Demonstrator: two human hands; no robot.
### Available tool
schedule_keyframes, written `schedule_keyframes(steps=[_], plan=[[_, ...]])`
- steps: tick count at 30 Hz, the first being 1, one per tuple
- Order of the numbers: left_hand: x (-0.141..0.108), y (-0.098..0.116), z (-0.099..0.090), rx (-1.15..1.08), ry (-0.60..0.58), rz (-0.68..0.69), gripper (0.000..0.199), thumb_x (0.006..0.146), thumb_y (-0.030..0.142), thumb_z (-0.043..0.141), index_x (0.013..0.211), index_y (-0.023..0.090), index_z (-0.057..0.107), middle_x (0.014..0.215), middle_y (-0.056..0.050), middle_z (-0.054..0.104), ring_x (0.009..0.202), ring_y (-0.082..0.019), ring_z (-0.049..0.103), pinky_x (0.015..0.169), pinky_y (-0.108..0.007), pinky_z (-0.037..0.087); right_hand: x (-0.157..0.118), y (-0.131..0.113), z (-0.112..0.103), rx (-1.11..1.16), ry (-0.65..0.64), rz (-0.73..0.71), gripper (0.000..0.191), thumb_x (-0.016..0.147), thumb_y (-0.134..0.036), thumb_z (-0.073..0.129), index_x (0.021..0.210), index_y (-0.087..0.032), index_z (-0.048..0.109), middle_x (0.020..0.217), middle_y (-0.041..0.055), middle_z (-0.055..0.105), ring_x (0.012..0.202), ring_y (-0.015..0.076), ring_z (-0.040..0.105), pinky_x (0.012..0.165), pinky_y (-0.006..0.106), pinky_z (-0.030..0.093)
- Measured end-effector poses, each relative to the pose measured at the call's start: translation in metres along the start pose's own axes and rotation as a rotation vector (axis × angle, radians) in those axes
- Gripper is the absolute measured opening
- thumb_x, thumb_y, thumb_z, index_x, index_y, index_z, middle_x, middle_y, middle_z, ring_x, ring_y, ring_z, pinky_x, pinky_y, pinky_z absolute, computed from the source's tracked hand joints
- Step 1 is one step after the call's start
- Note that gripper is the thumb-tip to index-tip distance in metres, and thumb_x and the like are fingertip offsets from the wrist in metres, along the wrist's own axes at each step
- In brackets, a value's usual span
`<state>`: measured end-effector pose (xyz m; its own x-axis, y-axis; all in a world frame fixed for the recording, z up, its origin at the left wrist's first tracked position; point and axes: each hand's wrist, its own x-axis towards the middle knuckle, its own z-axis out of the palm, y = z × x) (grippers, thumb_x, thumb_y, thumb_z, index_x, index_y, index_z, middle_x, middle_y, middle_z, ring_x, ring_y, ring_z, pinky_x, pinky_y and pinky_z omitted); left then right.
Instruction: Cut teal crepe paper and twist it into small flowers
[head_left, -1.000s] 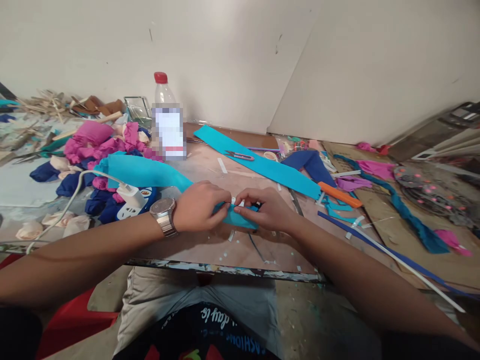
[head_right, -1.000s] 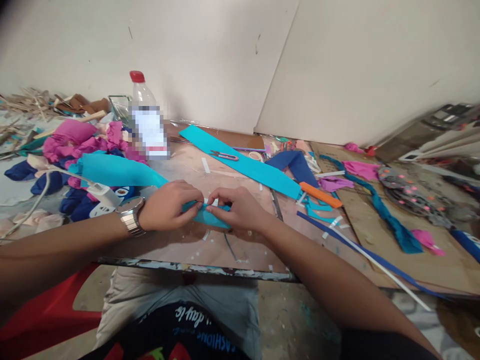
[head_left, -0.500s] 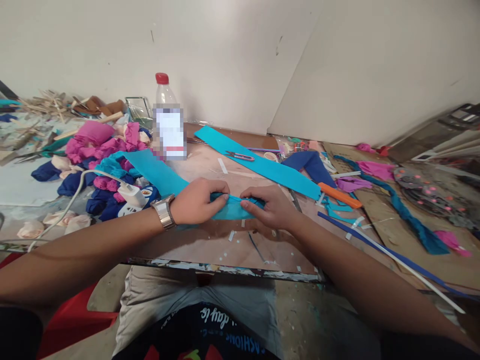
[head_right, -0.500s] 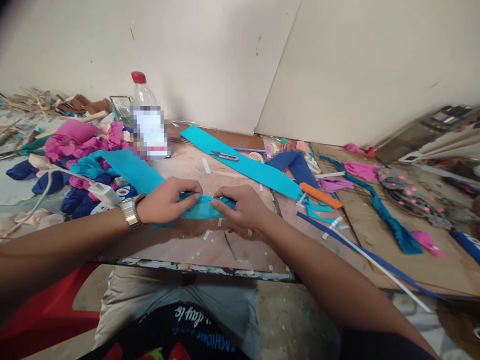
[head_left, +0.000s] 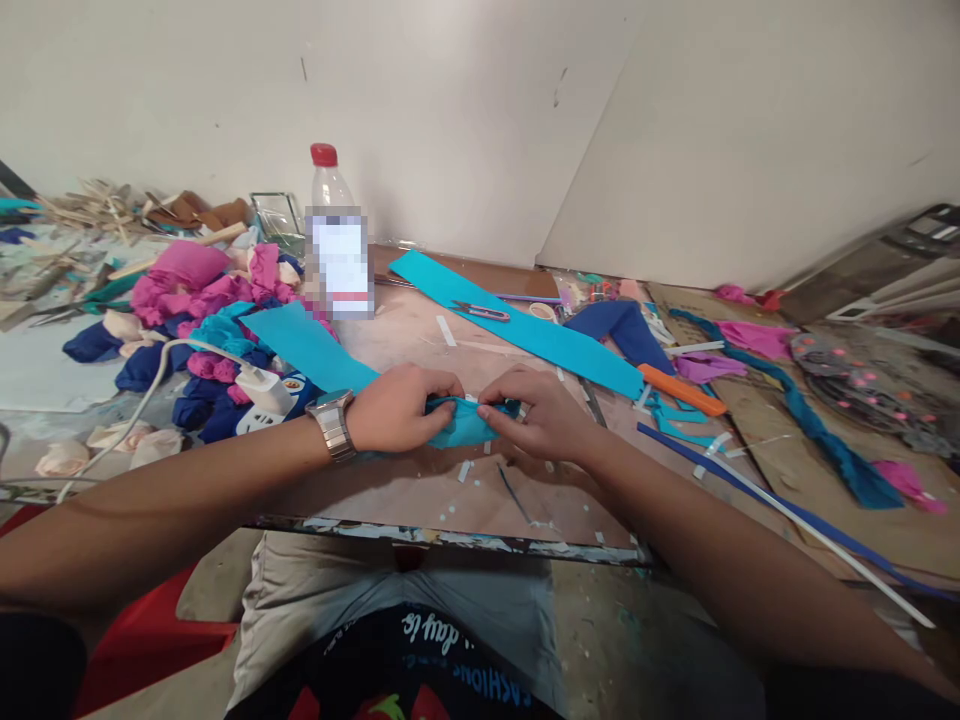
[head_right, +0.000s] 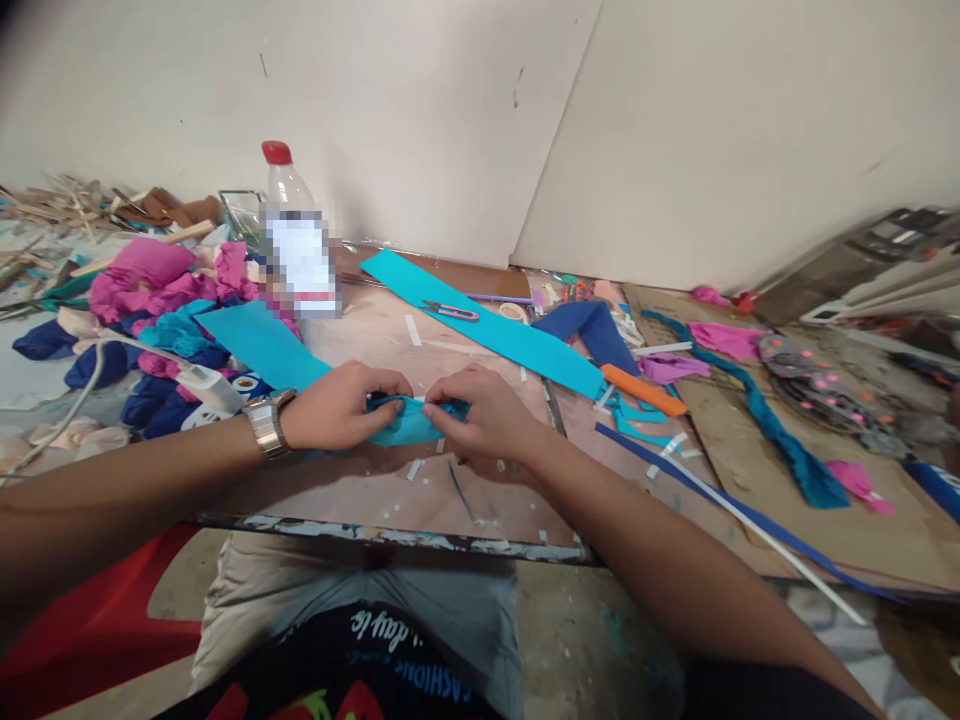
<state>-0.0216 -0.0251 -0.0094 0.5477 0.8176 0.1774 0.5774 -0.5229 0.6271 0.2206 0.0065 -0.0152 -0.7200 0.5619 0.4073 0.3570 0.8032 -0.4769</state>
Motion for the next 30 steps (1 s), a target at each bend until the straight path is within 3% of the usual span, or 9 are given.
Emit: schedule_keyframes(steps=[5, 13, 18, 20, 22, 27, 30], plan=[[0.002, -0.003, -0.004, 0.076, 0.035, -0.053, 0.024, 0.083, 0.016, 0.052, 0.091, 0.018, 0.075, 0.085, -0.002, 0.077, 0.071, -0.017, 0.063, 0.067, -0.030, 0.040, 0.001, 0.003, -0.001, -0.037, 0.021, 0.011, 0.013, 0.090, -0.025, 0.062, 0.079, -0.022, 0.069, 0.070, -0.0003, 0.072, 0.067, 0.0159, 0.064, 0.074, 0.033, 0.045], [0.002, -0.003, -0.007, 0.086, 0.205, -0.066, 0.023, 0.085, 0.019, 0.051, 0.094, 0.019, 0.071, 0.086, -0.003, 0.075, 0.077, -0.020, 0.065, 0.073, -0.032, 0.043, 0.002, 0.004, -0.003, -0.012, 0.046, 0.074, 0.014, 0.089, -0.026, 0.060, 0.076, -0.022, 0.064, 0.070, 0.0006, 0.070, 0.066, 0.0160, 0.061, 0.070, 0.032, 0.044], [0.001, 0.000, -0.010, -0.045, 0.270, -0.056, 0.037, 0.080, 0.014, 0.050, 0.115, 0.018, 0.062, 0.062, 0.006, 0.056, 0.057, -0.014, 0.046, 0.060, -0.028, 0.034, 0.002, 0.004, -0.004, -0.001, 0.049, 0.118, 0.016, 0.090, -0.026, 0.059, 0.075, -0.022, 0.063, 0.072, 0.0011, 0.069, 0.068, 0.0167, 0.061, 0.071, 0.032, 0.043], [0.001, 0.000, -0.011, -0.081, 0.234, -0.062, 0.041, 0.078, 0.013, 0.051, 0.118, 0.017, 0.061, 0.061, 0.007, 0.053, 0.055, -0.014, 0.044, 0.059, -0.028, 0.032, 0.002, 0.005, -0.004, -0.018, 0.063, 0.097, 0.015, 0.090, -0.026, 0.058, 0.076, -0.022, 0.063, 0.073, 0.0011, 0.071, 0.070, 0.0170, 0.062, 0.075, 0.034, 0.043], [0.001, 0.000, -0.011, -0.077, 0.159, -0.061, 0.037, 0.080, 0.016, 0.055, 0.116, 0.018, 0.064, 0.068, 0.005, 0.060, 0.060, -0.014, 0.050, 0.062, -0.028, 0.037, 0.002, 0.005, -0.003, -0.052, 0.067, 0.049, 0.014, 0.091, -0.026, 0.059, 0.078, -0.022, 0.063, 0.074, 0.0008, 0.071, 0.070, 0.0171, 0.062, 0.080, 0.036, 0.042], [0.002, -0.003, -0.009, -0.038, 0.009, -0.002, 0.031, 0.083, 0.039, 0.074, 0.106, 0.019, 0.074, 0.096, -0.005, 0.076, 0.085, -0.021, 0.067, 0.077, -0.032, 0.047, 0.001, 0.006, -0.002, -0.078, 0.045, -0.030, 0.012, 0.093, -0.026, 0.057, 0.082, -0.023, 0.062, 0.073, -0.0004, 0.070, 0.067, 0.0165, 0.060, 0.085, 0.038, 0.039], [0.003, -0.003, -0.010, -0.064, -0.058, 0.030, 0.028, 0.083, 0.038, 0.076, 0.104, 0.020, 0.075, 0.093, -0.003, 0.076, 0.082, -0.019, 0.066, 0.078, -0.031, 0.047, 0.001, 0.006, -0.003, -0.044, 0.031, -0.039, 0.015, 0.095, -0.027, 0.056, 0.081, -0.023, 0.060, 0.073, -0.0006, 0.069, 0.069, 0.0170, 0.060, 0.087, 0.039, 0.038]])
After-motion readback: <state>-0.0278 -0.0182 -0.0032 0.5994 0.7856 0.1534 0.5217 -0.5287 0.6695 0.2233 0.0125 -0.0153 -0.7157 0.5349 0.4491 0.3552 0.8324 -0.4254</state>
